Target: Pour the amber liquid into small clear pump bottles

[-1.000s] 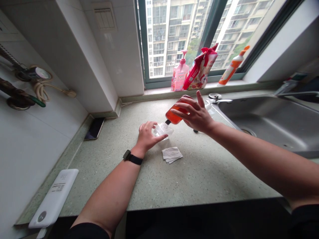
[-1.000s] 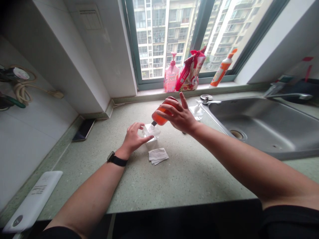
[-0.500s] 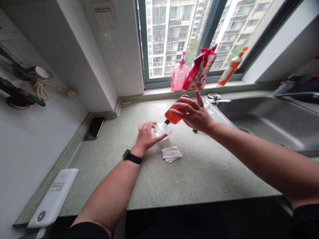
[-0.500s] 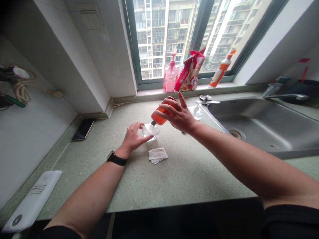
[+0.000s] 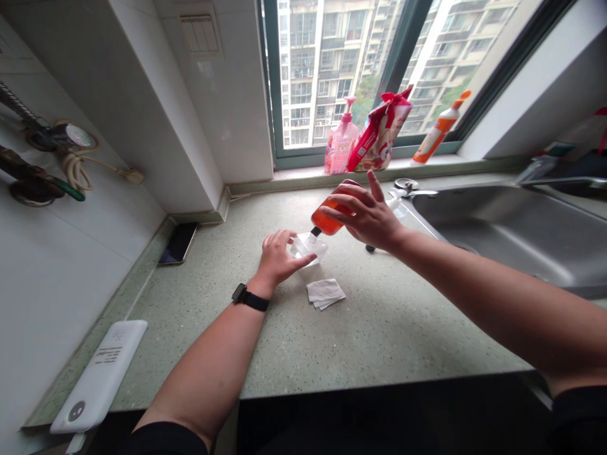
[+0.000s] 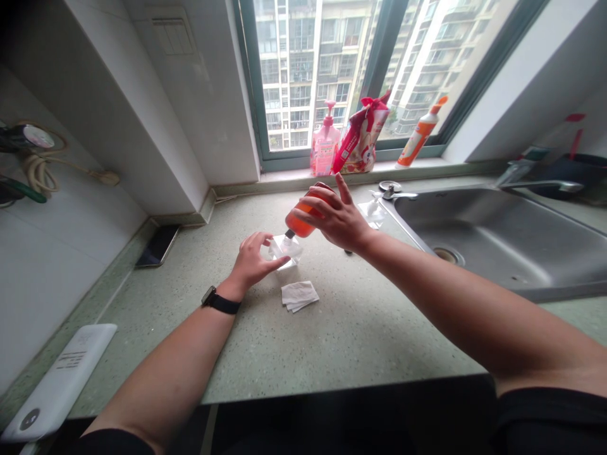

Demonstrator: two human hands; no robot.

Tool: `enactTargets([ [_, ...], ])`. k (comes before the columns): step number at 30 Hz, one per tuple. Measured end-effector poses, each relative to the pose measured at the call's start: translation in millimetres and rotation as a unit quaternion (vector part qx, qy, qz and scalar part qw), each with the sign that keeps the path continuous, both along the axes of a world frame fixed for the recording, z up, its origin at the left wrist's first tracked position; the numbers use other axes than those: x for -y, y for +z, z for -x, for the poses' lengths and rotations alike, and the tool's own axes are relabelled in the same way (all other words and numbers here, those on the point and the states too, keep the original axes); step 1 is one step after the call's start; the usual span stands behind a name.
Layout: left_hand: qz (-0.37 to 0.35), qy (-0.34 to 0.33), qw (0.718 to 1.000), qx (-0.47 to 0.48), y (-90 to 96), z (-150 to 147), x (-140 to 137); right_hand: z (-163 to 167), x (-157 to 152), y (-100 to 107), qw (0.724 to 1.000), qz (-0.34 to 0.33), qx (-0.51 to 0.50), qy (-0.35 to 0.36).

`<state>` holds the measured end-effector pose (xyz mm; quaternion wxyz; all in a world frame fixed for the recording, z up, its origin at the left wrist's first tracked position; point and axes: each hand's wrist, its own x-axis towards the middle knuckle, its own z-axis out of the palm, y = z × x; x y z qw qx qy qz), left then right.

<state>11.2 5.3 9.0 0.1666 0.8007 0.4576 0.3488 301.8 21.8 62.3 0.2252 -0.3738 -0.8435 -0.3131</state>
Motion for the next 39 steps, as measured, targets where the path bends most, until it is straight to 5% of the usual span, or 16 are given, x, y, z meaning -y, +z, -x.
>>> enactTargets([
  [39, 0.021, -0.032, 0.999, -0.029, 0.6, 15.1, -11.9, 32.8, 5.8, 28.0, 0.995, 0.068, -0.044, 0.062],
])
